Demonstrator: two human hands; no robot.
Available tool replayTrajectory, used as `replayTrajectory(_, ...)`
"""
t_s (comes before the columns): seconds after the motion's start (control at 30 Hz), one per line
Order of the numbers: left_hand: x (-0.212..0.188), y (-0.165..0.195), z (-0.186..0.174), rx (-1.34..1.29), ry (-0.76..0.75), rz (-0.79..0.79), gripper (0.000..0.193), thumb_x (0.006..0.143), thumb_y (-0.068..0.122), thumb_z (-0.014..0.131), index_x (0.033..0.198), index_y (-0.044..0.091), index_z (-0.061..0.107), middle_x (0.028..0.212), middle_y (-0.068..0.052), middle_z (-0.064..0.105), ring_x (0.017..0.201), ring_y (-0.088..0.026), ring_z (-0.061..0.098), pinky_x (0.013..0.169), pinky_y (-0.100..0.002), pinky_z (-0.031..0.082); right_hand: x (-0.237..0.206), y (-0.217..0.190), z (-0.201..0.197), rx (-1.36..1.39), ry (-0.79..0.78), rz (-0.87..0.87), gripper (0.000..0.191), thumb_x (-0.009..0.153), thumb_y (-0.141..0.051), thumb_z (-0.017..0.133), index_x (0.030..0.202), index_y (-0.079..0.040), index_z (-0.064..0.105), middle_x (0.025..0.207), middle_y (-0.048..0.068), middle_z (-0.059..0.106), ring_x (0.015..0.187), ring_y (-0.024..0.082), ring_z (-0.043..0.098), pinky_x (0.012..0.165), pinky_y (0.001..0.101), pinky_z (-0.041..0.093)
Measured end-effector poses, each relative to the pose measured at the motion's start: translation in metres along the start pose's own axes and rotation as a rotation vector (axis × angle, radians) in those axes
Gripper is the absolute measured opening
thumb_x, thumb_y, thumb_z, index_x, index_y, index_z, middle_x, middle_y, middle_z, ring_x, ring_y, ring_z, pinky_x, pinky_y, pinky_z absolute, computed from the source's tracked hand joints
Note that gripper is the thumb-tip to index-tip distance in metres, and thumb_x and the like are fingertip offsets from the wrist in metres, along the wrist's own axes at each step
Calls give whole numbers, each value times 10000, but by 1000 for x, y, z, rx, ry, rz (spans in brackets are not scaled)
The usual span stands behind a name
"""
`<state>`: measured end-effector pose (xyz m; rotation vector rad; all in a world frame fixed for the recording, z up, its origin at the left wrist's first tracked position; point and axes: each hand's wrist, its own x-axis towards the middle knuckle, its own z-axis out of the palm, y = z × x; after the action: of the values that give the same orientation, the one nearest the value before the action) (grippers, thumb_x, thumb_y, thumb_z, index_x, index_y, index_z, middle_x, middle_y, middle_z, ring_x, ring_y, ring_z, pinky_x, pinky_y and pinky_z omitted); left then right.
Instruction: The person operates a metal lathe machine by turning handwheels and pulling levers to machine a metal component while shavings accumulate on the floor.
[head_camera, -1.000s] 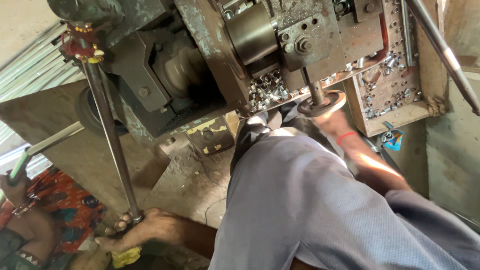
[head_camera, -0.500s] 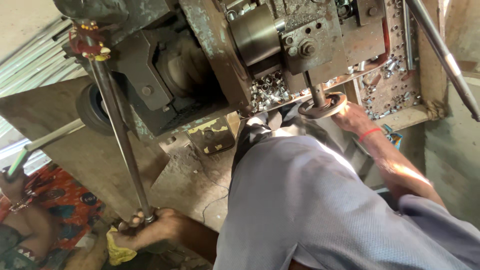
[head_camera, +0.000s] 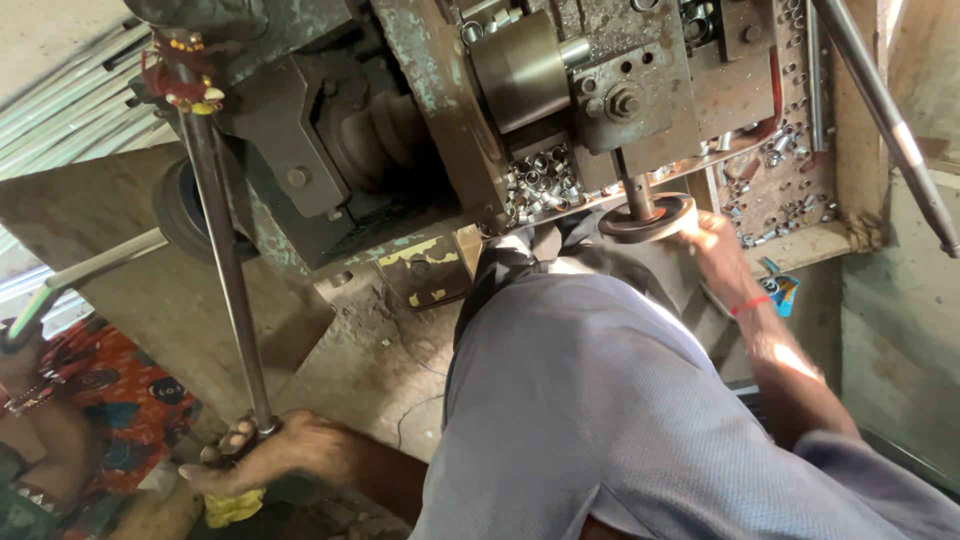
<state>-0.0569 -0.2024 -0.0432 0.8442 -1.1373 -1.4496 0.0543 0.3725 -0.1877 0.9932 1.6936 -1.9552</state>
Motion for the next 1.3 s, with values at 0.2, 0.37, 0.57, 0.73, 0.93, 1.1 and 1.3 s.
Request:
replayTrajectory(0.2, -4, 1, 4, 26, 19, -15, 356, 894, 390, 752, 863, 102, 545, 656, 31, 439, 526, -94, 448, 534, -226, 400, 22, 18, 40, 540, -352, -35, 296, 811, -124, 657, 1104, -146, 692, 900, 29, 741, 778, 150, 699, 673, 282, 563)
replayTrajectory(0.37, -9, 5, 7, 62, -12, -4, 358, 905, 381, 735, 867, 87, 534, 711, 22, 450, 546, -87, 458, 533, -225, 398, -4, 38, 39, 146, 266, 53, 353, 973, -393, 643, 854, -63, 679, 742, 32, 623, 667, 141, 576, 635, 335, 510)
replayTrajectory(0.57, -7, 4, 10, 66, -16, 43, 348, 896, 362, 722, 851, 76, 529, 766, 0, 463, 547, -86, 451, 526, -233, 400, 4, 23, 12, -242, 608, -15, 849, 1057, -731, 258, 614, -48, 497, 541, 29, 459, 513, 176, 411, 507, 388, 309)
replayTrajectory(0.73, -10, 5, 9, 72, -14, 53, 347, 903, 363, 721, 844, 80, 529, 740, 16, 457, 541, -82, 445, 536, -237, 426, 5, 19, 16, -434, 637, -155, 899, 1049, -768, 186, 606, -30, 447, 512, 62, 387, 480, 217, 372, 498, 435, 277)
replayTrajectory(0.93, -13, 6, 10, 57, -25, 28, 342, 920, 361, 716, 847, 80, 537, 661, 35, 436, 518, -70, 447, 523, -214, 413, 8, 19, 14, -406, 635, -116, 874, 1071, -733, 202, 611, -25, 426, 519, 58, 387, 489, 221, 372, 501, 434, 283)
replayTrajectory(1.1, -15, 8, 10, 76, -35, 9, 347, 924, 382, 707, 847, 84, 546, 633, 42, 427, 510, -78, 463, 516, -208, 410, 3, 20, 11, -357, 662, -31, 863, 1079, -716, 279, 639, -11, 510, 531, 64, 430, 517, 195, 413, 491, 435, 281)
replayTrajectory(1.3, -17, 10, 11, 86, -36, 12, 368, 907, 390, 733, 823, 100, 523, 631, 43, 411, 518, -84, 443, 511, -226, 382, -7, 42, 44, -361, 167, -108, 373, 960, -380, 583, 915, -29, 703, 777, 118, 673, 676, 212, 637, 627, 366, 515)
